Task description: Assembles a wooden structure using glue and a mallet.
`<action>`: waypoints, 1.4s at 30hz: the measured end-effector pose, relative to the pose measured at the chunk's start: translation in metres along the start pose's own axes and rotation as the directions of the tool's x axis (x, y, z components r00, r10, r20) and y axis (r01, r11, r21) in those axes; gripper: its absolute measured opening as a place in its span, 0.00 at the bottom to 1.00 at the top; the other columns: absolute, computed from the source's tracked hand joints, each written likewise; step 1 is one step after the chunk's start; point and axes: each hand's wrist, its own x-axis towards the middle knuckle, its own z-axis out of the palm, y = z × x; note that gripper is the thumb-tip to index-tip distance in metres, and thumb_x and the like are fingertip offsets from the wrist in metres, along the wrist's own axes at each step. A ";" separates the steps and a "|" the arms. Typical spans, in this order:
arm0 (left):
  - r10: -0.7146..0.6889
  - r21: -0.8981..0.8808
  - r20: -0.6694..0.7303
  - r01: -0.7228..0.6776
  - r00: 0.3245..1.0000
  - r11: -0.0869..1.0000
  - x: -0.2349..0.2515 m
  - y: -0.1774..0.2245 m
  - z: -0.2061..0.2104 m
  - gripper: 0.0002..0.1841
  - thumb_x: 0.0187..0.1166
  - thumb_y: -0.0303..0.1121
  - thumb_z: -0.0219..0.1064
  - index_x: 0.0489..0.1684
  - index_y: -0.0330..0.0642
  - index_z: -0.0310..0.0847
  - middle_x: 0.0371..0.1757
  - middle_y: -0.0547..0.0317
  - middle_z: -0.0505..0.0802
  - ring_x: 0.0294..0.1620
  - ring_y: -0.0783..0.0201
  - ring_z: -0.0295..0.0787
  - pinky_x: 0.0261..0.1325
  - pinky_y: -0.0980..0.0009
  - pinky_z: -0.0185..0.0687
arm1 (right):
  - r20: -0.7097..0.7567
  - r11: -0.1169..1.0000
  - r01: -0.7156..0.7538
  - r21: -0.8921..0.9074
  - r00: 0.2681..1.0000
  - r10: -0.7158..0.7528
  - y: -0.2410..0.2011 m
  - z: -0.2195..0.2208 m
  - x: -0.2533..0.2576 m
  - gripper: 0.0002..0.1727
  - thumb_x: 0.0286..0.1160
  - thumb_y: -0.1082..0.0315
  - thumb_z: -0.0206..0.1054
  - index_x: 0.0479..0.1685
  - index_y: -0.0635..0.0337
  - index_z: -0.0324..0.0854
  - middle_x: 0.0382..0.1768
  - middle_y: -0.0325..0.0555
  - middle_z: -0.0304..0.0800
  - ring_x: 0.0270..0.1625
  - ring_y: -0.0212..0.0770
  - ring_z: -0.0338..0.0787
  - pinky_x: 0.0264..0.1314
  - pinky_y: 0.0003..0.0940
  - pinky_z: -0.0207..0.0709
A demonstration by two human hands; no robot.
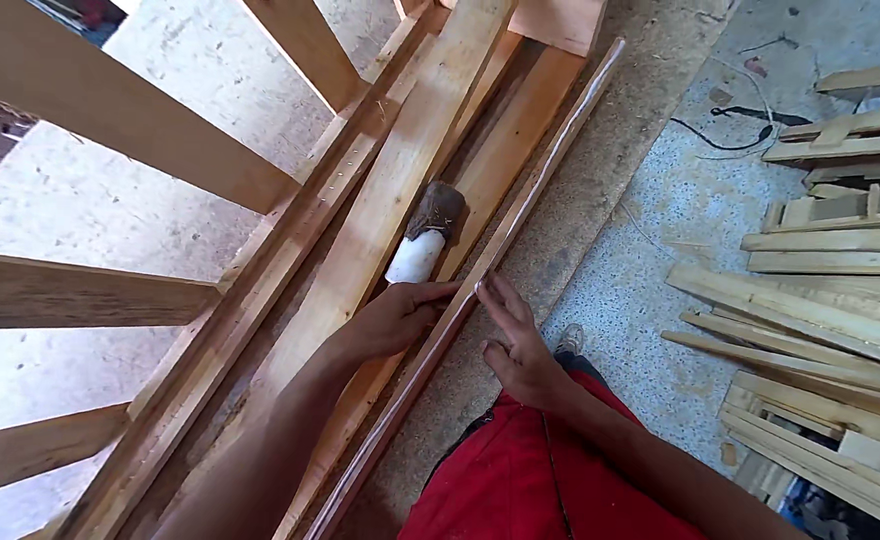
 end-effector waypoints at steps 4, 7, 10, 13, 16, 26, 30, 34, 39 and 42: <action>0.019 -0.004 -0.002 -0.019 1.000 1.000 0.001 -0.002 0.001 0.27 0.84 0.22 0.52 0.80 0.51 0.79 0.66 0.70 0.93 0.62 0.75 0.91 0.69 0.70 0.88 | 0.067 0.999 -0.044 0.032 0.997 0.042 -0.007 -0.003 -0.008 0.37 0.71 0.66 0.60 0.88 0.37 0.69 0.94 0.33 0.50 0.91 0.46 0.57 0.84 0.57 0.64; 0.035 -0.015 -0.023 -0.035 0.999 0.999 0.002 -0.003 0.003 0.26 0.83 0.22 0.53 0.78 0.52 0.81 0.65 0.69 0.94 0.61 0.74 0.92 0.68 0.68 0.89 | 0.078 0.994 -0.055 0.099 0.996 0.047 -0.015 -0.011 -0.009 0.31 0.72 0.64 0.60 0.80 0.36 0.79 0.86 0.32 0.64 0.85 0.42 0.67 0.76 0.52 0.73; 0.014 -0.020 -0.058 -0.015 0.998 1.000 0.000 0.002 0.006 0.26 0.83 0.21 0.52 0.77 0.52 0.82 0.64 0.70 0.94 0.59 0.74 0.92 0.66 0.68 0.89 | -0.043 0.992 0.052 -0.118 0.997 -0.057 -0.007 -0.023 0.006 0.37 0.70 0.65 0.60 0.88 0.40 0.69 0.77 0.40 0.74 0.76 0.45 0.73 0.70 0.53 0.76; 0.006 -0.025 -0.075 -0.008 0.997 1.000 -0.002 0.005 0.008 0.27 0.82 0.20 0.52 0.77 0.52 0.82 0.63 0.70 0.94 0.58 0.75 0.92 0.65 0.69 0.90 | -0.080 0.891 0.064 -0.449 0.991 -0.111 0.006 -0.034 0.023 0.45 0.69 0.62 0.61 0.95 0.39 0.54 0.75 0.48 0.73 0.75 0.53 0.73 0.68 0.61 0.73; 0.008 -0.021 -0.067 -0.010 0.998 1.000 -0.002 0.003 0.008 0.26 0.82 0.21 0.52 0.76 0.51 0.82 0.63 0.70 0.94 0.58 0.75 0.92 0.66 0.69 0.89 | -0.050 0.781 0.076 -0.620 0.989 -0.136 0.011 -0.037 0.031 0.46 0.68 0.61 0.60 0.96 0.40 0.52 0.76 0.51 0.73 0.71 0.56 0.75 0.63 0.60 0.72; 0.008 -0.040 -0.068 -0.010 0.998 0.999 -0.004 0.002 0.007 0.26 0.82 0.21 0.52 0.76 0.53 0.83 0.62 0.71 0.95 0.57 0.75 0.93 0.63 0.69 0.91 | 0.033 0.439 0.109 -0.892 0.983 -0.179 0.010 -0.029 0.023 0.49 0.66 0.64 0.64 0.96 0.36 0.50 0.75 0.55 0.76 0.70 0.57 0.79 0.70 0.61 0.66; 0.007 -0.043 -0.067 -0.010 0.998 0.999 -0.004 0.001 0.007 0.27 0.82 0.21 0.52 0.76 0.54 0.83 0.65 0.72 0.94 0.59 0.76 0.92 0.65 0.68 0.90 | 0.097 0.385 0.160 -0.909 0.979 -0.177 0.004 -0.023 0.015 0.51 0.63 0.64 0.70 0.96 0.35 0.52 0.75 0.54 0.76 0.73 0.58 0.77 0.72 0.63 0.65; -0.022 0.030 -0.042 0.023 0.999 0.999 -0.007 0.004 0.002 0.25 0.84 0.23 0.54 0.75 0.56 0.83 0.64 0.73 0.94 0.58 0.75 0.92 0.65 0.67 0.90 | 0.167 0.357 0.249 -0.900 0.955 -0.245 -0.001 -0.019 0.006 0.47 0.65 0.62 0.71 0.92 0.33 0.60 0.76 0.50 0.78 0.72 0.53 0.78 0.74 0.59 0.63; 0.145 0.324 -0.449 0.010 0.882 0.946 -0.016 0.033 -0.019 0.13 0.86 0.33 0.57 0.54 0.49 0.90 0.42 0.65 0.96 0.35 0.70 0.95 0.42 0.62 0.96 | 0.061 0.635 0.339 -0.694 0.906 -0.418 0.004 -0.023 0.009 0.25 0.72 0.62 0.61 0.70 0.37 0.86 0.63 0.42 0.87 0.65 0.47 0.83 0.68 0.55 0.72; 0.177 0.480 -0.575 0.155 0.799 0.863 -0.002 0.041 -0.035 0.16 0.86 0.39 0.59 0.63 0.45 0.86 0.56 0.56 0.94 0.49 0.61 0.95 0.54 0.55 0.93 | 0.028 0.660 0.265 -0.703 0.938 -0.347 0.003 -0.022 0.018 0.33 0.75 0.62 0.57 0.86 0.37 0.72 0.58 0.45 0.86 0.61 0.49 0.83 0.62 0.53 0.74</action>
